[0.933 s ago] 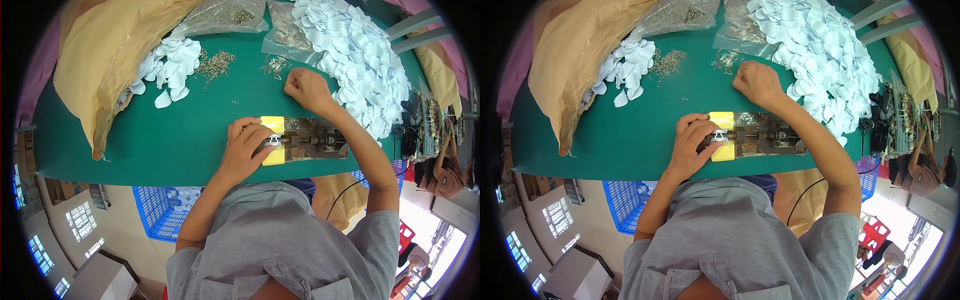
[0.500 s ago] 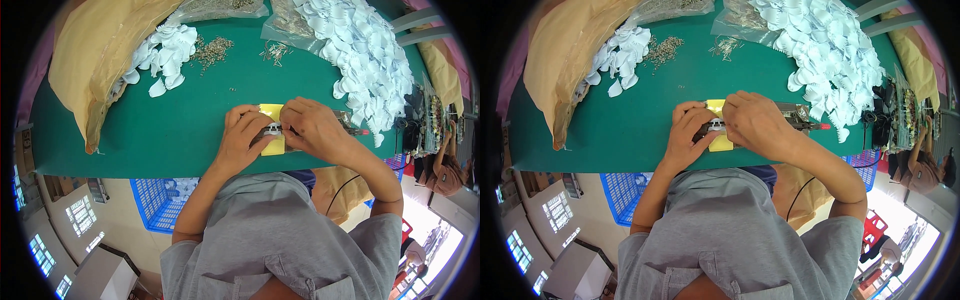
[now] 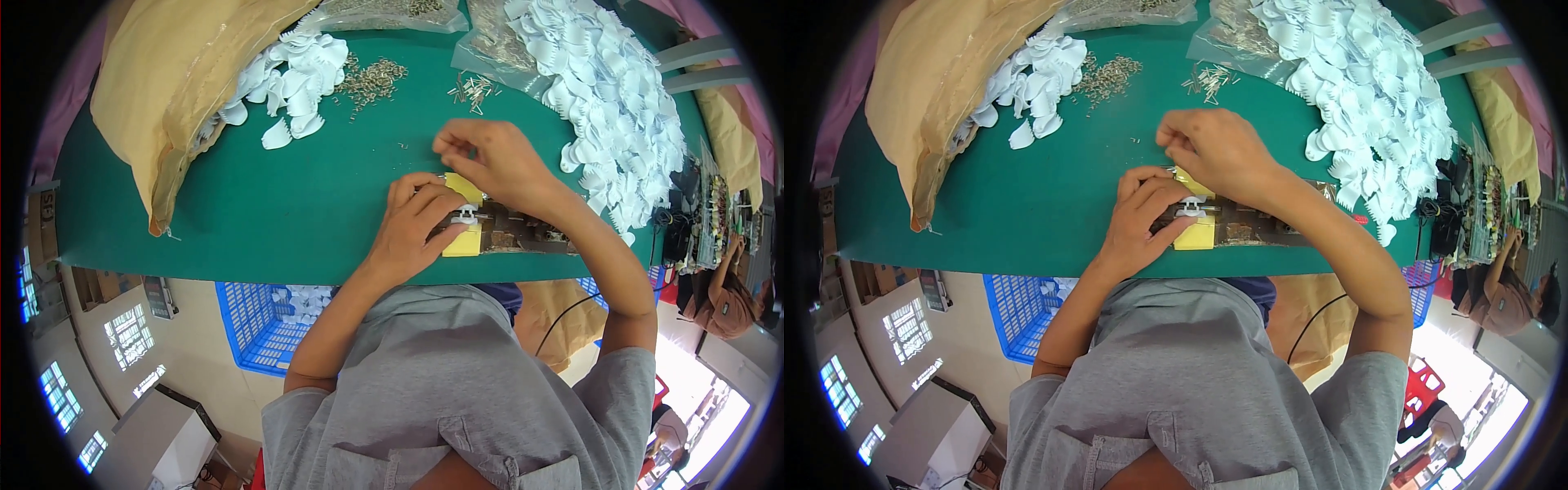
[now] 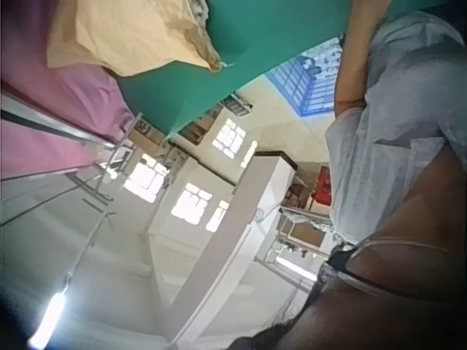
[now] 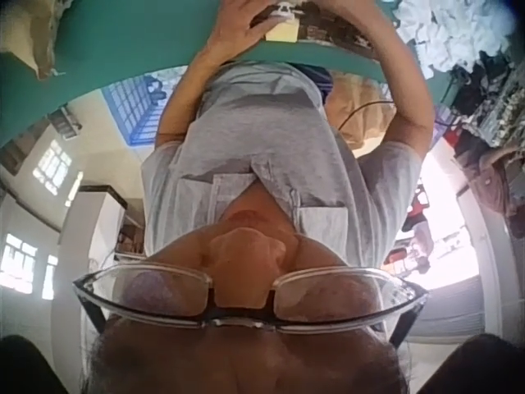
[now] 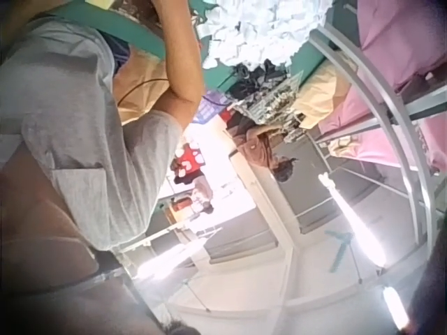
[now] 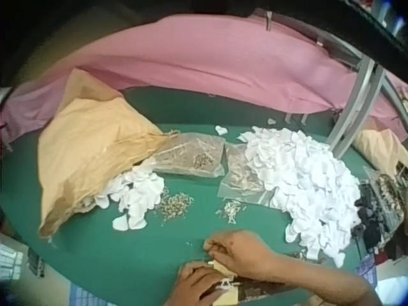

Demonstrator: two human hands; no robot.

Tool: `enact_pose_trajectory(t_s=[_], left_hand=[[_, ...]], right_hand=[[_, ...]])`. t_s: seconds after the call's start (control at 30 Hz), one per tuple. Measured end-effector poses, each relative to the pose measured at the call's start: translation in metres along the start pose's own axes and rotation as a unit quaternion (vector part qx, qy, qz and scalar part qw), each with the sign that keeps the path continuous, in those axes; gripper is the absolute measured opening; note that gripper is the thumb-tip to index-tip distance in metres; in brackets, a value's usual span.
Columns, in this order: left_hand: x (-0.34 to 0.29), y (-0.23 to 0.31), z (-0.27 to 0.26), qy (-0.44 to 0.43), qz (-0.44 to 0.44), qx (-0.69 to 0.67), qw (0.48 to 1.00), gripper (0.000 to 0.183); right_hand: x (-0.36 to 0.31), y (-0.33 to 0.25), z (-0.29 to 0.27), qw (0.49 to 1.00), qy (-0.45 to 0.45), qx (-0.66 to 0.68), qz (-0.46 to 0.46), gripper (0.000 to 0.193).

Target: The person picks up a white plastic piece and a metal pin, places them into a metal fixture, and presses a lever. They repeat this process, occasionally reaching for more components and placing the finished assemblies into a blue crate.

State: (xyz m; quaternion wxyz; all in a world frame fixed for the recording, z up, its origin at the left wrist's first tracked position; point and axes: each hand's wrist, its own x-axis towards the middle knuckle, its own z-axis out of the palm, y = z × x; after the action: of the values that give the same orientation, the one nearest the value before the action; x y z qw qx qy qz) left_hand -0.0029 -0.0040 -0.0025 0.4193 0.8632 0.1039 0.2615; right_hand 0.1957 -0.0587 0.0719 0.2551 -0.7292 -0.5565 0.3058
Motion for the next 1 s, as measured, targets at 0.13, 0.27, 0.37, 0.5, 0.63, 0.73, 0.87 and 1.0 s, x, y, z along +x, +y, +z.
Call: enact_pose_trajectory(t_s=[0.13, 0.27, 0.37, 0.5, 0.63, 0.73, 0.87, 1.0], left_hand=[[0.000, 0.000, 0.000, 0.000, 0.000, 0.002, 1.000, 0.035], [-0.001, 0.001, -0.002, 0.007, 0.008, 0.004, 1.000, 0.035], [-0.001, 0.001, -0.001, 0.010, 0.015, 0.003, 1.000, 0.035], [0.000, 0.000, 0.001, 0.013, 0.026, -0.002, 1.000, 0.035], [-0.002, -0.002, -0.001, 0.015, 0.005, 0.000, 1.000, 0.033], [0.002, 0.002, -0.002, 0.024, 0.019, 0.019, 0.999, 0.032], [0.002, 0.001, -0.001, 0.020, 0.008, 0.018, 1.000, 0.031], [0.000, -0.002, 0.002, 0.032, -0.002, 0.008, 0.999, 0.031]], right_hand=[[0.029, 0.018, 0.029, 0.995, 0.043, -0.018, -0.085, 0.017], [0.046, 0.014, 0.033, 0.983, 0.050, -0.056, -0.168, 0.016], [0.056, 0.022, 0.035, 0.962, 0.041, -0.111, -0.247, 0.015], [0.054, 0.024, 0.030, 0.962, 0.013, -0.134, -0.238, 0.015], [0.024, 0.011, 0.015, 0.990, 0.008, -0.006, -0.140, 0.010], [-0.031, -0.007, -0.005, 0.994, 0.009, 0.103, -0.035, 0.010], [-0.069, -0.008, 0.004, 0.992, 0.037, 0.118, -0.007, 0.009], [-0.072, -0.008, 0.009, 0.997, 0.047, 0.051, -0.039, 0.006]])
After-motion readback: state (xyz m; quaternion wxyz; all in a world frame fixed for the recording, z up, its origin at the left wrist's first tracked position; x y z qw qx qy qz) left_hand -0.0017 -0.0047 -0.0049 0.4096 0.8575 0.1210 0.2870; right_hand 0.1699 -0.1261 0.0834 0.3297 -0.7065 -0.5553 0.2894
